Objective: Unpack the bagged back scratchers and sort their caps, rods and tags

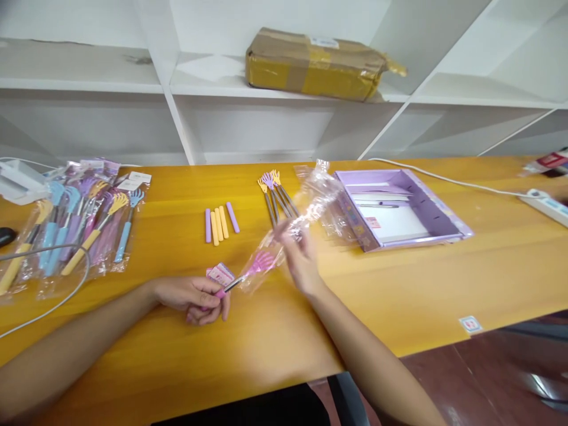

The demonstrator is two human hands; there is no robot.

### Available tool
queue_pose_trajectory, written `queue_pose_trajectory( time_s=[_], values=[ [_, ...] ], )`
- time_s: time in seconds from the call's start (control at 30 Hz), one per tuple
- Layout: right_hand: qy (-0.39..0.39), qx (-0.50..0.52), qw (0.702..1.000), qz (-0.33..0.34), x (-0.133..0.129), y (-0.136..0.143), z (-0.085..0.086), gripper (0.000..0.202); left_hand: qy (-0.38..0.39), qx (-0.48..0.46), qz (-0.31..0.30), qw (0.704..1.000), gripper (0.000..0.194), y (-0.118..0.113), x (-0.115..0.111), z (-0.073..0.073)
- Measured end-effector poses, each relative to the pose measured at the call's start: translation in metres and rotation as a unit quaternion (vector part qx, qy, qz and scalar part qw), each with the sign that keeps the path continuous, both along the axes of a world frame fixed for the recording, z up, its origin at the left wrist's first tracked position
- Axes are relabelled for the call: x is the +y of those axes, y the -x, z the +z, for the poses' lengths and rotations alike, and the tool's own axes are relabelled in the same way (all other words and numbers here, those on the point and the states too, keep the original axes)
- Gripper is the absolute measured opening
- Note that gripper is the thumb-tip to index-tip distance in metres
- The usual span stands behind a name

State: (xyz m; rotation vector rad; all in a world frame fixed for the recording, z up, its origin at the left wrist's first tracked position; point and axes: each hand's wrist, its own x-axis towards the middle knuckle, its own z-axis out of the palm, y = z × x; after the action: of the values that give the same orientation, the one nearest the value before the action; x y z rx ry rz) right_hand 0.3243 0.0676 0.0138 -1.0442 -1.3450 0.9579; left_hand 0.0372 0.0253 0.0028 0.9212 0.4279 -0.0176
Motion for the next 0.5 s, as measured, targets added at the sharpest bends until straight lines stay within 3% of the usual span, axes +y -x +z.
queue_pose_trajectory(
  time_s=[0.07,0.1,0.2,0.3,0.4,0.5],
  values=[
    [0.054,0.027,0.992,0.107,-0.008,0.015,0.0,0.047,0.0,-0.001,0.006,1.0,0.043,0.0,-0.001,-0.002],
    [0.066,0.043,0.99,0.121,-0.008,0.019,0.002,0.046,-0.007,0.002,0.006,1.0,0.044,-0.001,-0.001,-0.003],
    [0.051,0.078,0.995,0.035,0.011,0.006,0.018,0.041,-0.029,0.019,-0.003,0.999,0.047,-0.001,-0.002,-0.003],
    [0.023,0.08,0.995,-0.05,0.056,-0.035,0.038,0.045,-0.035,0.024,-0.007,0.999,0.047,-0.001,-0.002,-0.002],
    [0.055,-0.059,0.993,-0.085,0.101,-0.082,0.051,0.048,-0.032,0.017,-0.005,0.999,0.044,-0.001,-0.003,-0.003],
    [0.093,-0.31,0.938,-0.125,0.132,-0.118,0.054,0.05,-0.03,0.014,-0.006,0.999,0.041,-0.001,-0.003,-0.004]
  ],
)
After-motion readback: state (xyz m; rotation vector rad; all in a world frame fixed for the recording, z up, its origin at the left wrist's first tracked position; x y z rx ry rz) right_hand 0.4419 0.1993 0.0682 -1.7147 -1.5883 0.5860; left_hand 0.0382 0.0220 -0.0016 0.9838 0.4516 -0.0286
